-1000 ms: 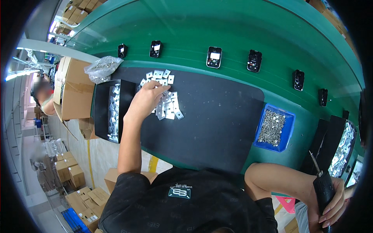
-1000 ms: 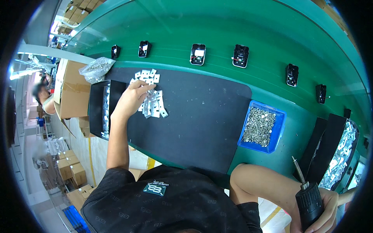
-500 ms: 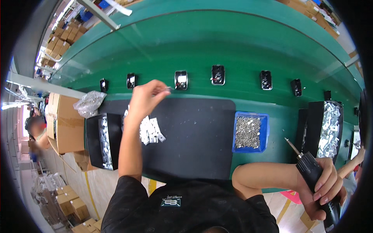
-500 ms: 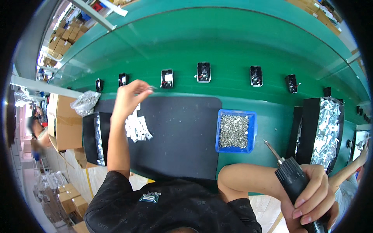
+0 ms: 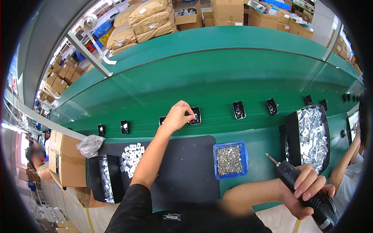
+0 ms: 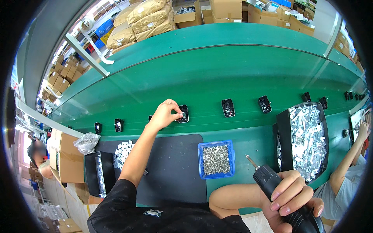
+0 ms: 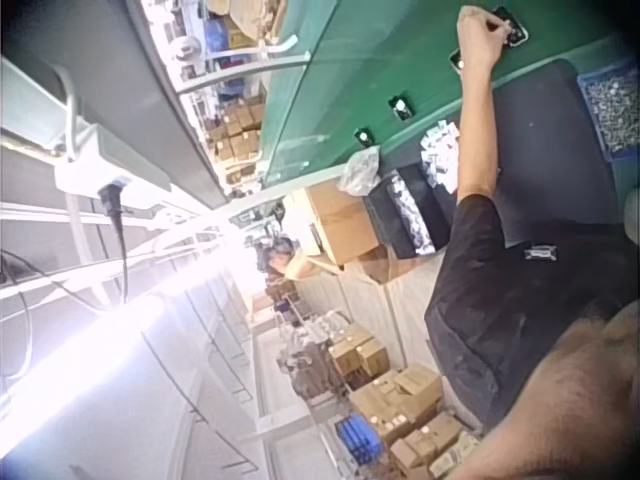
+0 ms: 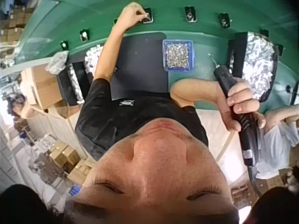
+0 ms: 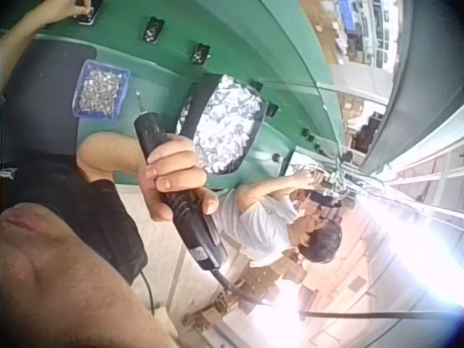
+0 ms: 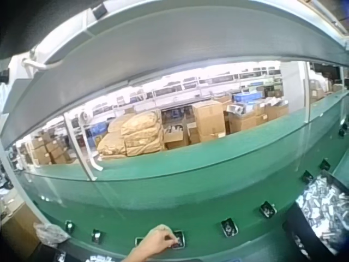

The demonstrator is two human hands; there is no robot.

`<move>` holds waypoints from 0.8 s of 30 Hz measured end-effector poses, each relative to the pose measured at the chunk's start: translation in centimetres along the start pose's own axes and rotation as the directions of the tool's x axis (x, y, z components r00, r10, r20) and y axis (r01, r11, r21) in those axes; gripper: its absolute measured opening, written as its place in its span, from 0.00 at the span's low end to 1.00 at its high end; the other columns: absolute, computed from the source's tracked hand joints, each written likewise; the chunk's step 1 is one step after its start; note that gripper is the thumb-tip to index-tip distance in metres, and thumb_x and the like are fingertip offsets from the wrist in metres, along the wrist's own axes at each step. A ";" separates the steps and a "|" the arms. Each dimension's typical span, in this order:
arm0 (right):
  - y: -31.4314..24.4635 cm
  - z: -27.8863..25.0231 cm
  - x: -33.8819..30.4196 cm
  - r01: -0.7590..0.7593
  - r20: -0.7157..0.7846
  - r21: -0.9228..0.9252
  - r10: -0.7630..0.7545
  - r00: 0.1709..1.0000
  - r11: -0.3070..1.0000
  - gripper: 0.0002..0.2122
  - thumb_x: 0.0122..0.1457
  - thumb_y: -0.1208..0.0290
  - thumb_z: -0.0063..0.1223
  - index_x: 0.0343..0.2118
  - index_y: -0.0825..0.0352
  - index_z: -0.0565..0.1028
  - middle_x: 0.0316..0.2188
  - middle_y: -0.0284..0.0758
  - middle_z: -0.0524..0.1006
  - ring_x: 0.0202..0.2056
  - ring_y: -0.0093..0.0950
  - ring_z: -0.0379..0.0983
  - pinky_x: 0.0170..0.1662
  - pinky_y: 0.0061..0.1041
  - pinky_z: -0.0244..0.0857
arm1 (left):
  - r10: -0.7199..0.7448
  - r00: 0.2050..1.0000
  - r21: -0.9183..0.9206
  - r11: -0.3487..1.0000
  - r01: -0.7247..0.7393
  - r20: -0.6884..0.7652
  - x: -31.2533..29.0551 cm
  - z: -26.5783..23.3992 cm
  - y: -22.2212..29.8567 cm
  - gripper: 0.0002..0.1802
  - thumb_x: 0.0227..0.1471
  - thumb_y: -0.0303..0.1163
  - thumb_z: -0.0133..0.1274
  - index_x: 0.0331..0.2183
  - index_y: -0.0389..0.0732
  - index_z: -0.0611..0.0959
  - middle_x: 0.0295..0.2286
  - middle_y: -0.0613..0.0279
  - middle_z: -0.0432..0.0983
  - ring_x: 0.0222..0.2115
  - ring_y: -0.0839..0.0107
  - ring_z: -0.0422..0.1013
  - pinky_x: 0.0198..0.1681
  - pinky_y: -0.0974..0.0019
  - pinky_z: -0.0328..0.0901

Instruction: Use an electric screwdriver to assemble small black plastic casings with metal components.

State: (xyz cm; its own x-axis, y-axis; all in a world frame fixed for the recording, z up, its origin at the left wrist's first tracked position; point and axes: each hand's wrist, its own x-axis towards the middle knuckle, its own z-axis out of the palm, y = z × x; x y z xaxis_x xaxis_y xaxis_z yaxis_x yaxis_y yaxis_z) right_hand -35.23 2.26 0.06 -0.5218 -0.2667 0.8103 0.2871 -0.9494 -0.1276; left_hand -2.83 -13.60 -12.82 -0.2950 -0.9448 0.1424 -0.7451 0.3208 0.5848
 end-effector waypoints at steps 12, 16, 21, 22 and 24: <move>0.6 0.3 0.0 0.000 -0.015 0.011 0.000 1.000 1.000 0.26 0.44 0.62 0.63 0.46 0.64 0.67 0.19 0.26 0.68 0.16 0.15 0.64 0.25 0.12 0.59 | -0.150 0.989 -0.149 0.977 0.150 0.012 1.1 1.2 -2.2 0.08 0.39 0.25 0.60 0.25 0.34 0.78 0.29 0.57 0.71 0.25 0.69 0.71 0.30 0.68 0.66; 0.6 0.2 0.0 -0.020 0.001 0.041 0.020 1.000 0.999 0.26 0.43 0.62 0.63 0.46 0.64 0.67 0.19 0.25 0.68 0.16 0.14 0.64 0.25 0.12 0.59 | -0.255 0.965 -0.316 0.921 0.226 -0.053 1.0 1.5 -1.9 0.12 0.40 0.25 0.60 0.31 0.33 0.77 0.29 0.58 0.71 0.25 0.71 0.69 0.30 0.68 0.66; 0.7 0.5 0.1 -0.023 -0.006 0.067 0.024 1.000 0.997 0.26 0.43 0.62 0.63 0.45 0.64 0.68 0.19 0.26 0.68 0.16 0.15 0.65 0.25 0.12 0.59 | -0.282 0.945 -0.293 0.901 0.319 0.163 1.1 1.4 -3.5 0.19 0.42 0.26 0.56 0.40 0.35 0.77 0.36 0.58 0.71 0.32 0.71 0.70 0.37 0.66 0.66; 0.7 0.6 0.1 -0.022 -0.005 0.068 0.023 1.000 0.997 0.26 0.43 0.62 0.63 0.45 0.64 0.68 0.19 0.26 0.68 0.16 0.15 0.65 0.25 0.12 0.59 | -0.282 0.946 -0.293 0.902 0.318 0.160 0.7 1.3 -3.8 0.19 0.42 0.26 0.56 0.40 0.35 0.77 0.36 0.58 0.71 0.32 0.71 0.70 0.37 0.66 0.66; 0.7 0.5 0.0 -0.026 -0.004 0.058 0.026 1.000 0.998 0.25 0.43 0.63 0.63 0.45 0.64 0.68 0.19 0.26 0.68 0.16 0.15 0.65 0.25 0.12 0.60 | -0.205 0.976 -0.400 0.902 0.161 -0.069 -0.5 1.0 -4.0 0.23 0.40 0.21 0.49 0.44 0.35 0.75 0.40 0.55 0.70 0.38 0.67 0.70 0.43 0.66 0.65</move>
State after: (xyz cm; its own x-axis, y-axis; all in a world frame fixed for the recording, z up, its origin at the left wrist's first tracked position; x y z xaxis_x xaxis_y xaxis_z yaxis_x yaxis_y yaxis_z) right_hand -34.61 1.72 0.28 -0.5170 -0.2918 0.8047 0.3469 -0.9309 -0.1147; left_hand -0.29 -14.36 -16.03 -0.0938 -0.9928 0.0741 -0.4809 0.1104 0.8698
